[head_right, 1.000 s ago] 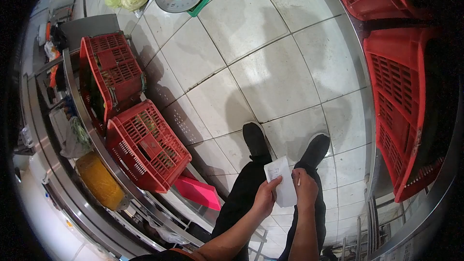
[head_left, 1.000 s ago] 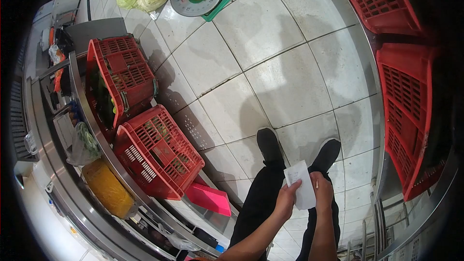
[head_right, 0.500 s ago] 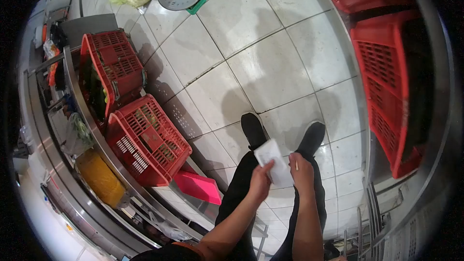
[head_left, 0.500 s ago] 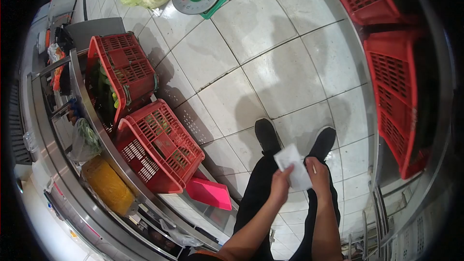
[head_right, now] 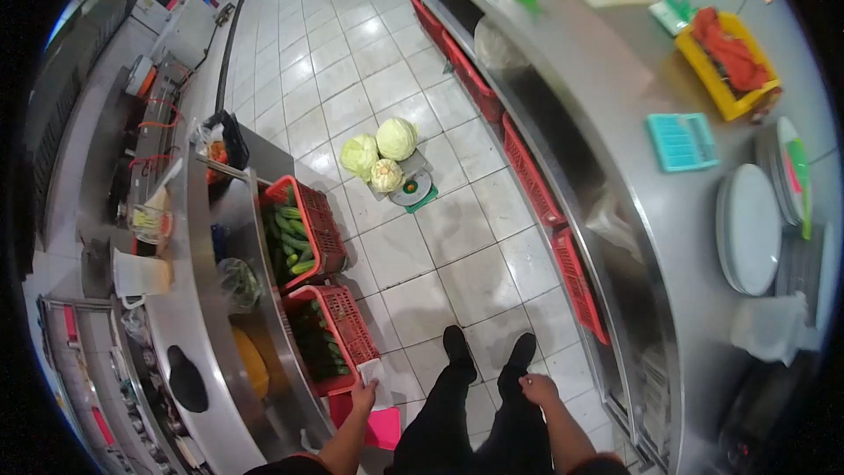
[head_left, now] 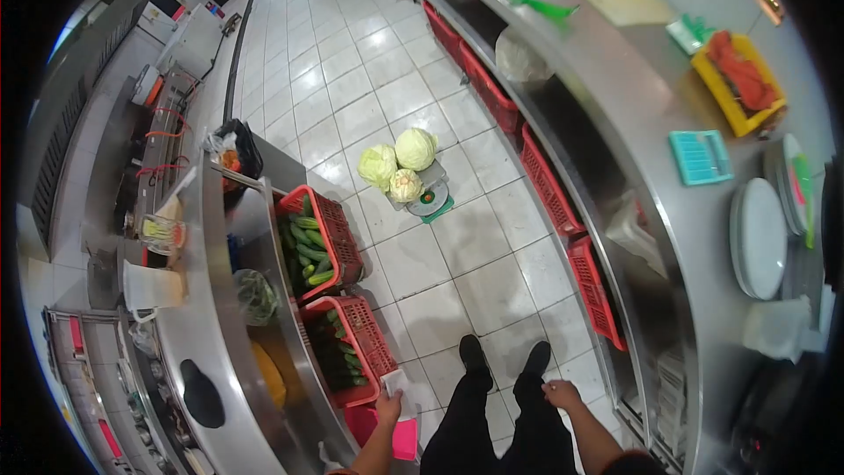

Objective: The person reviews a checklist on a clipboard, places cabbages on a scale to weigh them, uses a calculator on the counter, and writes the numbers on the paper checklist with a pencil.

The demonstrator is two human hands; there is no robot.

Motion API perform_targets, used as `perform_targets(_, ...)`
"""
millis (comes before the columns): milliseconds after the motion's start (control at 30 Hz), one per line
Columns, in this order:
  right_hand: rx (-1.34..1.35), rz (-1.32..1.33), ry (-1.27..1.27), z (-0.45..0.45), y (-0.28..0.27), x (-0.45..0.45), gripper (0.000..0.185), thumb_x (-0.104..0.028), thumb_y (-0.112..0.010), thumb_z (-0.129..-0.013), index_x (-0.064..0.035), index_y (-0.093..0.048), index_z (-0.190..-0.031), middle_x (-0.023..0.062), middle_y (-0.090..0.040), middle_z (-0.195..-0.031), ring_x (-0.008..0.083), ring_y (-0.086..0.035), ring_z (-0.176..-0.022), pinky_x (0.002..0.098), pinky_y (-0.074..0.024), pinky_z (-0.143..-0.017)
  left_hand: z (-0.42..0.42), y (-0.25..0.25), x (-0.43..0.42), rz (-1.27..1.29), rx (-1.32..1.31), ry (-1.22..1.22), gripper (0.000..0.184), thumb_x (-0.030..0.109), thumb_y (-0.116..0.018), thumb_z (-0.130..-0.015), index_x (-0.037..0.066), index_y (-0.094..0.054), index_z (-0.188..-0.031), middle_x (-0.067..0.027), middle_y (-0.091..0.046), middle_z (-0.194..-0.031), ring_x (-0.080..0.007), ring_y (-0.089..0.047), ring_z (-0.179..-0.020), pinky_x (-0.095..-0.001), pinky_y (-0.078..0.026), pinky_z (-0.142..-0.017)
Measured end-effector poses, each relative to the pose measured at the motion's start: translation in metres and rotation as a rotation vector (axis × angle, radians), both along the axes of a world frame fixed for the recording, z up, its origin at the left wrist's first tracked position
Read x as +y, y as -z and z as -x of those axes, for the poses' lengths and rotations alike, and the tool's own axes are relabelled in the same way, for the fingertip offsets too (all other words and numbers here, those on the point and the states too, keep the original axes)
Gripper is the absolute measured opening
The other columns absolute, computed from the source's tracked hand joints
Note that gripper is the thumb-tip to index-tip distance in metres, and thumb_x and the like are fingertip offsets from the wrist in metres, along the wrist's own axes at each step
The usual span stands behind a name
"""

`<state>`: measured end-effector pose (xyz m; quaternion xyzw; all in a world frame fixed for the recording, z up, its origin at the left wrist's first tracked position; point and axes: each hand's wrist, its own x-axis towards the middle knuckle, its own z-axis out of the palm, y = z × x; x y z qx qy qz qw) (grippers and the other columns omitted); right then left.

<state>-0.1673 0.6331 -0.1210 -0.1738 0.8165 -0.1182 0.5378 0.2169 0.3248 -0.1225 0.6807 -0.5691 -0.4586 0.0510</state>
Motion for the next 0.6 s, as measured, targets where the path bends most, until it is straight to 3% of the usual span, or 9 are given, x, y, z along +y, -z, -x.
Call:
perform_targets(67,0.092,0.022,-0.174,0.007,-0.018,-0.002,0.043,-0.047,-0.051,-0.093,-0.0092,-0.071,-0.093,0.0088,-0.072,-0.082,0.0288,-0.069,-0.086,0.0431,-0.0517,-0.081,-0.003,-0.025,-0.024,0.004,-0.031,0.031,0.039,0.026,-0.069,-0.083,0.0,-0.067,-0.111,-0.0179,-0.072,-0.096,-0.0275,-0.069,-0.093,-0.0372,-0.05,-0.086)
perform_targets(133,0.033,0.035,-0.115,0.019,-0.06,-0.018,0.047,-0.049,-0.048,-0.093,-0.0088,-0.071,-0.092,0.0116,-0.071,-0.088,0.0322,-0.067,-0.09,0.0443,-0.0513,-0.082,-0.017,-0.059,-0.036,-0.115,-0.101,0.091,0.034,0.019,-0.066,-0.084,-0.002,-0.068,-0.111,-0.0119,-0.071,-0.097,-0.0214,-0.067,-0.089,-0.0341,-0.051,-0.081)
perform_targets(200,0.02,0.045,-0.025,0.029,-0.106,-0.037,0.049,-0.051,-0.045,-0.094,-0.0087,-0.07,-0.096,0.0154,-0.071,-0.094,0.0345,-0.066,-0.094,0.0459,-0.051,-0.085,-0.01,-0.09,-0.055,-0.048,-0.145,0.208,0.035,0.022,-0.067,-0.083,-0.001,-0.069,-0.109,-0.0131,-0.072,-0.098,-0.0229,-0.068,-0.09,-0.0356,-0.051,-0.082)
perform_targets(267,0.28,0.157,-0.034,0.029,-0.086,-0.035,0.054,-0.056,-0.041,-0.095,-0.0109,-0.072,-0.092,0.0119,-0.071,-0.081,0.0309,-0.069,-0.084,0.0438,-0.0516,-0.08,-0.003,-0.11,-0.073,-0.013,-0.17,0.339,0.034,0.022,-0.068,-0.082,0.0,-0.07,-0.107,-0.0138,-0.072,-0.098,-0.024,-0.069,-0.09,-0.036,-0.051,-0.081)
perform_targets(333,0.259,0.144,-0.012,0.039,-0.128,-0.05,0.049,-0.049,-0.041,-0.096,-0.01,-0.07,-0.098,0.0157,-0.07,-0.09,0.0323,-0.066,-0.093,0.0447,-0.0502,-0.084,0.003,-0.123,-0.084,0.003,-0.15,0.333,0.033,0.021,-0.069,-0.082,-0.001,-0.07,-0.106,-0.0137,-0.072,-0.097,-0.0236,-0.069,-0.089,-0.0361,-0.051,-0.081)
perform_targets(400,0.497,0.202,-0.137,0.045,-0.163,-0.061,0.036,-0.035,-0.045,-0.094,-0.0092,-0.069,-0.103,0.0186,-0.066,-0.101,0.0346,-0.061,-0.101,0.0456,-0.0483,-0.088,0.025,-0.128,-0.104,0.047,-0.102,0.207,0.033,0.02,-0.069,-0.081,-0.002,-0.071,-0.104,-0.0134,-0.072,-0.094,-0.023,-0.068,-0.088,-0.0362,-0.051,-0.081)
perform_targets(433,0.525,0.278,-0.1,0.049,-0.178,-0.064,0.033,-0.029,-0.047,-0.09,-0.009,-0.069,-0.104,0.0189,-0.064,-0.104,0.0359,-0.059,-0.104,0.0458,-0.0475,-0.09,0.023,-0.116,-0.114,0.024,0.007,0.189,0.031,0.019,-0.069,-0.081,-0.003,-0.071,-0.103,-0.0132,-0.072,-0.094,-0.0218,-0.068,-0.088,-0.0362,-0.051,-0.081)
perform_targets(500,0.576,0.446,-0.037,0.057,-0.208,-0.069,0.032,-0.017,-0.049,-0.081,-0.0091,-0.069,-0.106,0.0182,-0.064,-0.111,0.0363,-0.058,-0.108,0.0465,-0.0478,-0.093,0.041,-0.124,-0.127,0.072,-0.026,0.265,0.029,0.017,-0.07,-0.08,-0.003,-0.071,-0.102,-0.0118,-0.072,-0.094,-0.0207,-0.067,-0.086,-0.0347,-0.05,-0.079)
perform_targets(600,0.544,0.413,0.171,0.078,-0.265,-0.08,0.032,-0.014,-0.05,-0.08,-0.0084,-0.069,-0.105,0.0191,-0.066,-0.105,0.0375,-0.062,-0.101,0.0491,-0.0491,-0.089,0.077,-0.122,-0.145,0.022,0.046,0.284,0.026,0.01,-0.069,-0.081,-0.005,-0.07,-0.102,-0.0108,-0.072,-0.093,-0.02,-0.067,-0.088,-0.0339,-0.05,-0.081)
